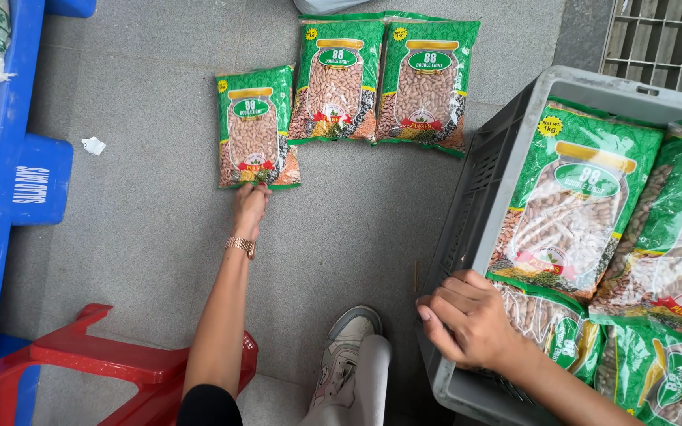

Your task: The person packs bags of beans into a plastic crate by hand, arranging them in layers.

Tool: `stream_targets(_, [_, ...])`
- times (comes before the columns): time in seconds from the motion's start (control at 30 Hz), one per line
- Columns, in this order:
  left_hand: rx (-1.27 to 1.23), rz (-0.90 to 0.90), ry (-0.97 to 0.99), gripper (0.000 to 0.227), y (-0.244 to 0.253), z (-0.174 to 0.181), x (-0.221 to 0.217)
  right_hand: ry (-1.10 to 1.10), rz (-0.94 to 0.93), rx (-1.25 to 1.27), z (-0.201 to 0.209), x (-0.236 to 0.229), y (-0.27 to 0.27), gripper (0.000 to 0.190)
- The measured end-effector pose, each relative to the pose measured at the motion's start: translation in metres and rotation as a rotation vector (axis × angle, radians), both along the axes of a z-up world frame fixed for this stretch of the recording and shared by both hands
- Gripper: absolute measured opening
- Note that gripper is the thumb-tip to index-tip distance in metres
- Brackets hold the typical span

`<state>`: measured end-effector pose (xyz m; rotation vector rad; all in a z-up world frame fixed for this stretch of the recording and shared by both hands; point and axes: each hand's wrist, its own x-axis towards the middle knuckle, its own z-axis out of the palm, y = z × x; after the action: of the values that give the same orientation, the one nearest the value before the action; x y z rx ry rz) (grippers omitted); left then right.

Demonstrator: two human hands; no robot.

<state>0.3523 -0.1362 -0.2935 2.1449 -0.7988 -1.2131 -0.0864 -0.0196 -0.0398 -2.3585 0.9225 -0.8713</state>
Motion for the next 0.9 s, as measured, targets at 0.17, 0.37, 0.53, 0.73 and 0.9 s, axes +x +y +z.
stream_targets(0.17, [0.052,0.029,-0.001,0.015,0.026,0.002,-0.012,0.0,-0.001,-0.001,0.001,0.001,0.0,0.004])
stream_targets(0.37, [0.014,0.023,0.012,0.015,0.052,0.009,-0.018,0.01,-0.009,0.009,0.002,0.001,0.0,0.004])
stream_targets(0.53, [-0.011,0.049,0.069,0.014,0.076,0.004,-0.017,0.009,-0.019,0.006,0.002,0.002,0.001,0.005])
stream_targets(0.73, [0.05,0.057,0.054,0.014,0.099,0.021,-0.03,0.013,-0.032,0.0,0.004,0.003,0.001,0.006])
stream_targets(0.9, [0.05,-0.022,-0.004,0.021,0.109,0.025,-0.037,0.018,-0.044,-0.003,0.005,0.005,0.001,0.007])
